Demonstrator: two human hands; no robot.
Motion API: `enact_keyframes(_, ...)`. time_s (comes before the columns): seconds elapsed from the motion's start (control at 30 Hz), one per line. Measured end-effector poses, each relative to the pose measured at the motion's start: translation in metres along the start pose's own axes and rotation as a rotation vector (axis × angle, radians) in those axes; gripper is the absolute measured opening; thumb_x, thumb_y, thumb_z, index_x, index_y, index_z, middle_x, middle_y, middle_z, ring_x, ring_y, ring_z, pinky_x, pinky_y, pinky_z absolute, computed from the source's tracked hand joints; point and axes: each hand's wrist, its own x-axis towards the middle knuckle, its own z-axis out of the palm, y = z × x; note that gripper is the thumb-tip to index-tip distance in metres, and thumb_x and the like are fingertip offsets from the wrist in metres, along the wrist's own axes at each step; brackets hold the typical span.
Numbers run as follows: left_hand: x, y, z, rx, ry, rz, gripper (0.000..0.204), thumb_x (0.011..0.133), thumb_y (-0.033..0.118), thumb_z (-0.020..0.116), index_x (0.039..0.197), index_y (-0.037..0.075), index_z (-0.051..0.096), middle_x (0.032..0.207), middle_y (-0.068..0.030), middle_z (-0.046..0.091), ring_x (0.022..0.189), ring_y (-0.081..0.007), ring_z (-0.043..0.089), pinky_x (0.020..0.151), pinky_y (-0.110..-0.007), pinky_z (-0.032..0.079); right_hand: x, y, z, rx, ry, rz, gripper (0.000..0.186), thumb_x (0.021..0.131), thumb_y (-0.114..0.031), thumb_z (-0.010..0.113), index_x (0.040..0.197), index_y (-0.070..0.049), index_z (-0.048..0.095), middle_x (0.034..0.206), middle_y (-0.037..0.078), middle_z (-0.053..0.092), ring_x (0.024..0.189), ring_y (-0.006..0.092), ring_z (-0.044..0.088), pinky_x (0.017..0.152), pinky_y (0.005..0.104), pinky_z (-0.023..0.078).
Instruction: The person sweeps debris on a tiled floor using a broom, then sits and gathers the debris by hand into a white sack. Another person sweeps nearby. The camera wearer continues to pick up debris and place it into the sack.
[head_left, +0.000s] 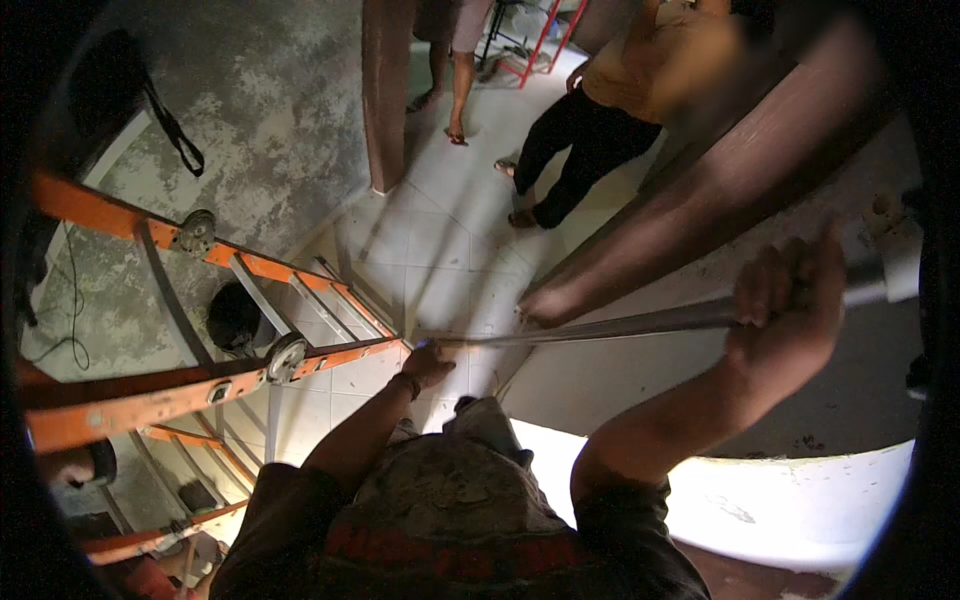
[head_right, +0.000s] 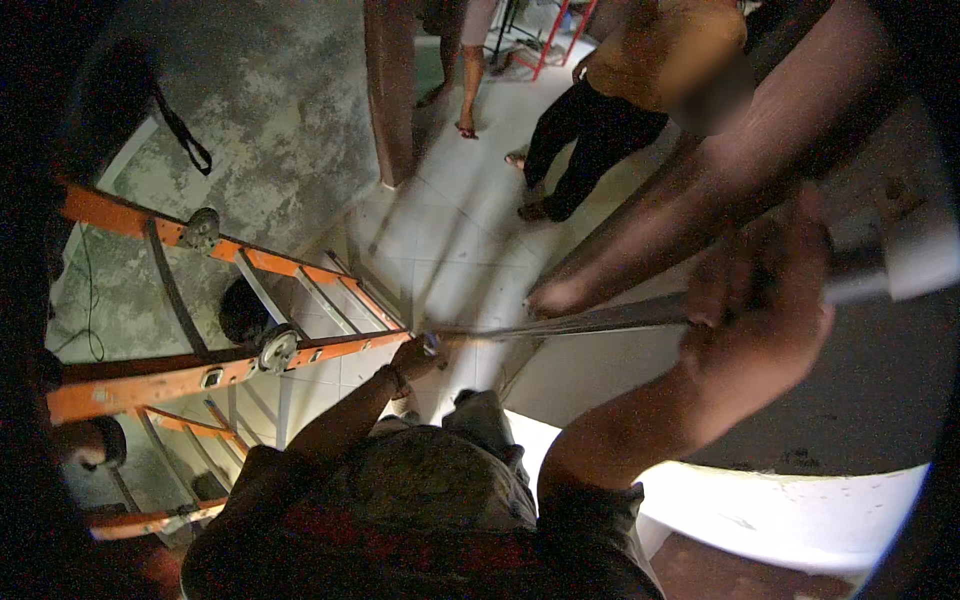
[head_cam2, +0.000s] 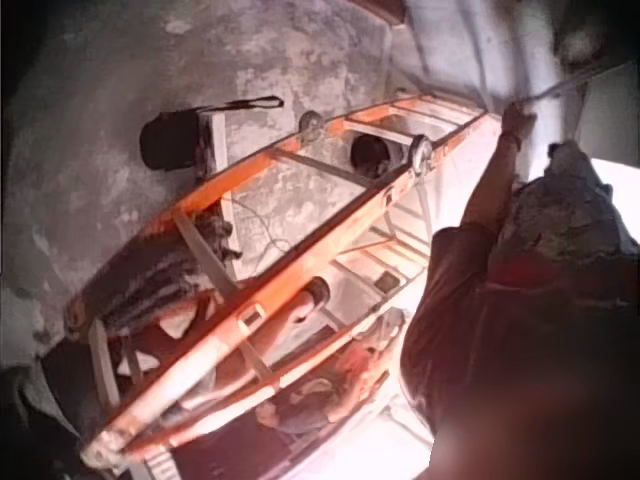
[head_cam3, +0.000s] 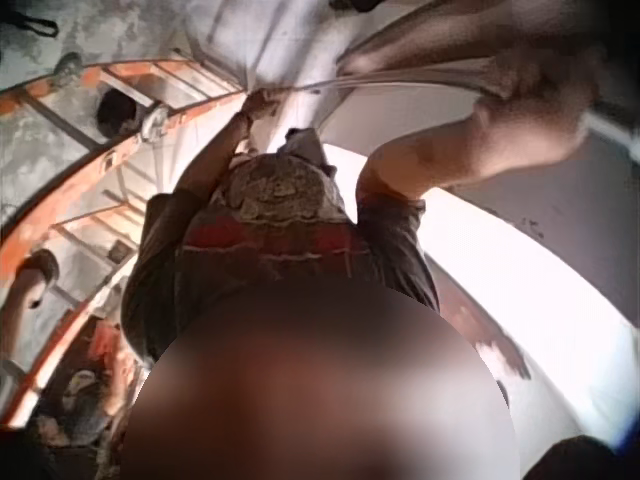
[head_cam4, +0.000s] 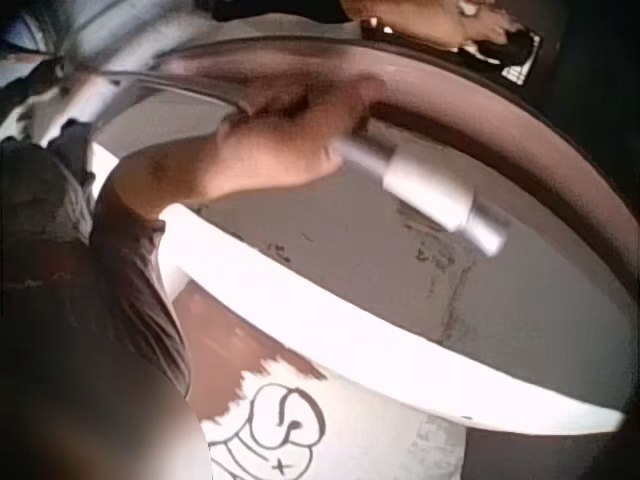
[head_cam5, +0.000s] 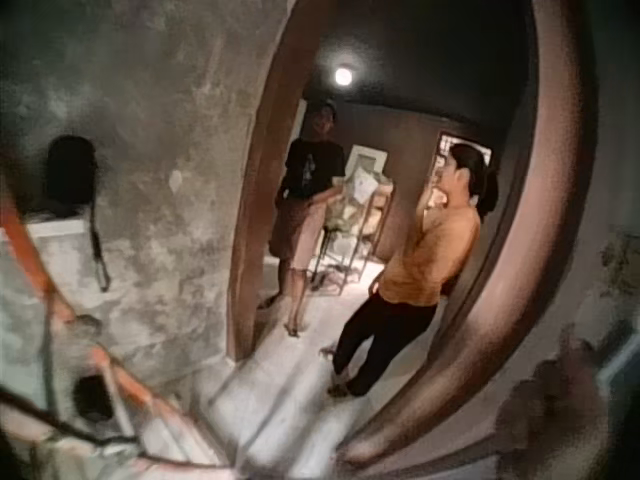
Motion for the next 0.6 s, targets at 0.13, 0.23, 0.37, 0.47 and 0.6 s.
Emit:
enact_keyframes(0.13, 0.044, 0.001, -0.032, 0.212, -0.119, -0.033, 0.048, 0.083, 0.045, 0.063, 0.109, 0.005, 0.066, 0.111, -0.0209, 0.067, 0.106, -0.038, 0.063, 0.091, -0.049, 0.05, 0.001, 0.003, -0.011, 0.166, -0.113, 0.017, 0.027, 0.103, -0.026, 0.045, 0.094, -0.006, 0.06, 0.055, -0.002, 0.03, 0.04, 0.0076, 0.023, 0.034, 0.0234, 0.022)
enact_keyframes(0.23, 0.064, -0.029, -0.041, 0.413, -0.088, -0.276, 0.047, 0.088, 0.038, 0.052, 0.104, -0.003, 0.068, 0.108, -0.0266, 0.066, 0.106, -0.0381, 0.064, 0.091, -0.051, 0.05, -0.003, 0.019, -0.01, 0.079, -0.077, -0.023, 0.028, 0.103, -0.027, 0.045, 0.08, -0.012, 0.051, 0.053, -0.002, 0.028, 0.039, 0.0078, 0.023, 0.034, 0.024, 0.022)
enact_keyframes(0.37, 0.107, -0.081, -0.055, 0.439, -0.149, -0.255, 0.044, 0.088, 0.039, 0.052, 0.105, 0.002, 0.07, 0.112, -0.0232, 0.066, 0.108, -0.0364, 0.064, 0.091, -0.049, 0.051, -0.005, 0.064, 0.008, 0.142, -0.039, -0.028, 0.041, 0.104, -0.029, 0.043, 0.066, -0.015, 0.041, 0.05, -0.002, 0.029, 0.037, 0.0101, 0.023, 0.033, 0.0266, 0.022)
enact_keyframes(0.47, 0.14, -0.094, -0.075, 0.469, -0.014, -0.279, 0.04, 0.086, 0.04, 0.055, 0.097, 0.006, 0.072, 0.108, -0.02, 0.068, 0.1, -0.037, 0.066, 0.088, -0.047, 0.052, -0.003, 0.11, 0.016, 0.179, -0.024, 0.069, 0.044, 0.104, -0.031, 0.044, 0.063, -0.017, 0.035, 0.049, -0.002, 0.028, 0.037, 0.0111, 0.021, 0.034, 0.0274, 0.02)
enact_keyframes(0.6, 0.165, -0.082, -0.111, 0.405, 0.061, -0.235, 0.039, 0.084, 0.042, 0.058, 0.089, 0.006, 0.074, 0.1, -0.0224, 0.069, 0.096, -0.0374, 0.067, 0.085, -0.045, 0.054, 0.028, 0.174, -0.001, 0.304, -0.129, 0.154, 0.031, 0.099, -0.032, 0.052, 0.077, -0.01, 0.051, 0.063, 0.004, 0.047, 0.052, 0.0157, 0.043, 0.044, 0.0296, 0.035)
